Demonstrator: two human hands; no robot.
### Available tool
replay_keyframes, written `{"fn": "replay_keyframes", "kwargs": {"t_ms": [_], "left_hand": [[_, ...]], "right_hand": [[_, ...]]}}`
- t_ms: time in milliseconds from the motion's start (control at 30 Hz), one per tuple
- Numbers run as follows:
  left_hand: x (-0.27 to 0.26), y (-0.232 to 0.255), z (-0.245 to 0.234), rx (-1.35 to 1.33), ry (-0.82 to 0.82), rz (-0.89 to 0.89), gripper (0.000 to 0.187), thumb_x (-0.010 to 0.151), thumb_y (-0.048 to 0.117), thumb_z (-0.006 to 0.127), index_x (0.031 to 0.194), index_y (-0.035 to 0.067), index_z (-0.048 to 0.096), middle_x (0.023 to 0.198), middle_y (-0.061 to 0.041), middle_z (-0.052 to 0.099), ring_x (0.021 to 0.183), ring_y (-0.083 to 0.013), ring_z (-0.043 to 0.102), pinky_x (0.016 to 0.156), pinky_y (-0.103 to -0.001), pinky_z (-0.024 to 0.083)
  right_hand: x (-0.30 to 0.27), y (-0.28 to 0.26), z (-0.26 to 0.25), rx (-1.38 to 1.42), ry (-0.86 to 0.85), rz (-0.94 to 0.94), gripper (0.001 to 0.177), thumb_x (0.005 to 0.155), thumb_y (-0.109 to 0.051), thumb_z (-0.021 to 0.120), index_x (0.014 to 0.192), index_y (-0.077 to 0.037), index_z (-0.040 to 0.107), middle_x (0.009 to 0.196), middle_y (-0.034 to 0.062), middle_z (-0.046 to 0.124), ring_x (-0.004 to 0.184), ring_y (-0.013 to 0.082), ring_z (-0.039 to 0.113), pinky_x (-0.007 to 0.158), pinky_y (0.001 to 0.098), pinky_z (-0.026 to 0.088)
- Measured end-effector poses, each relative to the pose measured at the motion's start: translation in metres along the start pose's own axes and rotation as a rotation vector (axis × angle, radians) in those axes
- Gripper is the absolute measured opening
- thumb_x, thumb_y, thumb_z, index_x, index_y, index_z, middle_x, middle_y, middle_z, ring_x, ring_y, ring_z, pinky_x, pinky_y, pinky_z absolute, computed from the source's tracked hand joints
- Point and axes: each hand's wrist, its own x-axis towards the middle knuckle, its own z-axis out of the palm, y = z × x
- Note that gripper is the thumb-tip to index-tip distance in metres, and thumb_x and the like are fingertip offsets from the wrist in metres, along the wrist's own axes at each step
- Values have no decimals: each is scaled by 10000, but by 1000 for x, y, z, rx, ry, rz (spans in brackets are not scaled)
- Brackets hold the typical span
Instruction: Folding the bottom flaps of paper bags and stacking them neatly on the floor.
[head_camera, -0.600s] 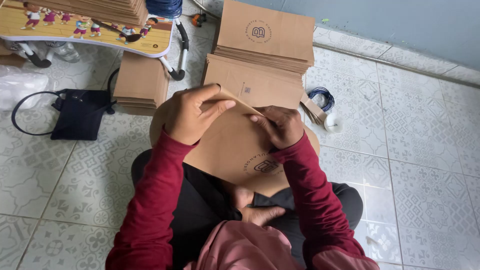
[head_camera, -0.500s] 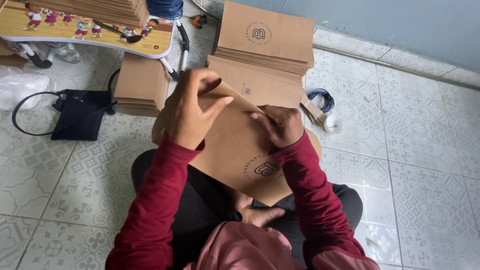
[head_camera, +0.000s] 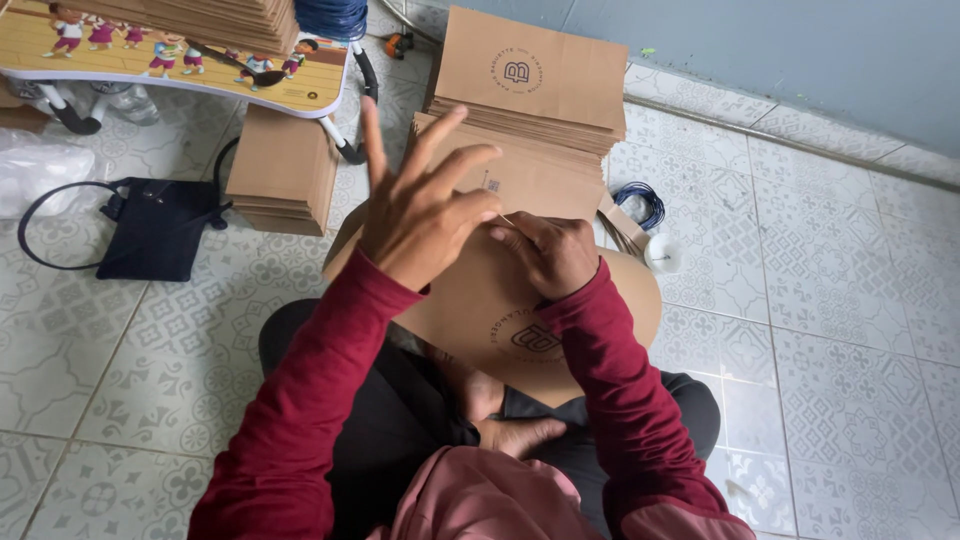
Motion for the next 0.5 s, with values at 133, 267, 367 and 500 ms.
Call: {"fn": "replay_keyframes", "kwargs": {"t_ms": [133, 267, 367, 500], "left_hand": [[1, -26, -11, 24, 30, -59, 286, 797, 136, 993, 817, 238, 727, 1312, 32, 722, 1417, -389, 487, 1117, -826, 2], [2, -31, -18, -113, 7, -90, 206, 925, 135, 890, 861, 203, 707, 1162, 56, 718, 1278, -305, 583, 1164, -727, 57], [3, -30, -13, -210, 38, -139, 182, 982, 97, 813, 874, 153, 678, 961, 54, 700, 954, -212, 635, 1159, -586, 235], [1, -34, -12, -190, 135, -167, 173, 976, 110, 822, 879, 111, 679, 810, -11, 670, 688, -202, 582, 1026, -515, 499]], "right_hand": [[-5, 7, -5, -56, -14, 41, 381, 1055, -355, 613, 772, -110, 546, 516, 77, 523, 464, 262, 557, 460, 367, 350], [-7, 3, -8, -47, -59, 84, 386, 1056, -375, 598, 781, -112, 532, 529, 85, 531, 492, 281, 572, 481, 379, 367], [-1, 0, -16, 27, -62, 106, 432, 1067, -362, 579, 742, -107, 457, 536, 65, 437, 479, 231, 474, 498, 360, 342], [-6, 1, -31, 77, -95, 218, 386, 1047, -384, 615, 764, -124, 588, 521, 19, 422, 462, 138, 418, 499, 310, 365]]}}
